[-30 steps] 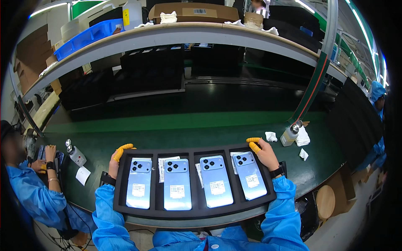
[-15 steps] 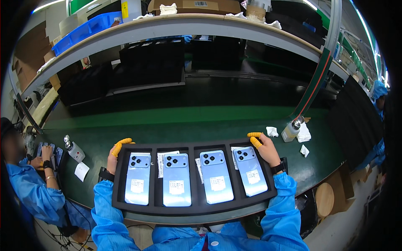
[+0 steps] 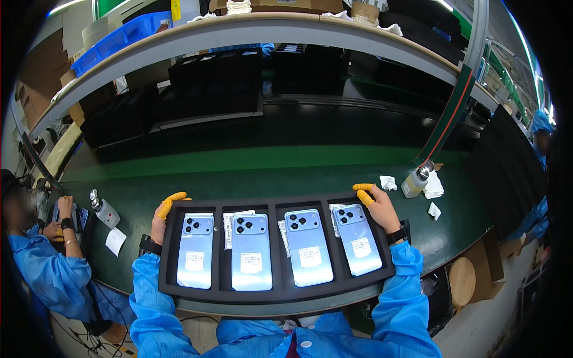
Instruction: Cleaning and inspecting the rear casing and camera modules of mobile phones on a factory tray.
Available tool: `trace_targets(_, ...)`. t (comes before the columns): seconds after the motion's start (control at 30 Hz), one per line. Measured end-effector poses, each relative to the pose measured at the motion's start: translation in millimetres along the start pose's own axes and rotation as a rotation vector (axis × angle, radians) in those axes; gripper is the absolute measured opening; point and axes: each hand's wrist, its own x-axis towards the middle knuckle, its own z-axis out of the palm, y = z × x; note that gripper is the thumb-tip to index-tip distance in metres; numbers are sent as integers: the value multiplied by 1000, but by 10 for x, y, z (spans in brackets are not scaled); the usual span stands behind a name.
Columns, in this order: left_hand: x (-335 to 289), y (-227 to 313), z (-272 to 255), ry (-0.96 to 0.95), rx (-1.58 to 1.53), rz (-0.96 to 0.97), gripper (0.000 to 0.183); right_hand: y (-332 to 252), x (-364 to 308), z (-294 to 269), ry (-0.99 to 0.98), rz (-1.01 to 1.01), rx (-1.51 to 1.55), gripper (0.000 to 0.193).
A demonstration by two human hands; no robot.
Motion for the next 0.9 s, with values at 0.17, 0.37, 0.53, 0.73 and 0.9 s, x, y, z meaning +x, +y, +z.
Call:
trace_targets(0.17, 50, 101, -88, -5, 282, 274, 41, 28, 7, -109, 76, -70, -60, 23)
trace_targets(0.37, -239, 485, 539, 46, 838, 255, 32, -692, -196, -86, -19, -137, -157, 20)
trace_targets(0.53, -310, 300, 890, -170, 1561, 449, 32, -684, -379, 212, -42, -466, -674, 21)
trace_targets(0.73, -361, 153, 901, -91, 1729, 488, 33, -650, -434, 402, 76, -512, -787, 22)
trace_targets(0.9, -301, 142, 903, -69, 1739, 511, 31, -571, -399, 396, 59, -508, -783, 22)
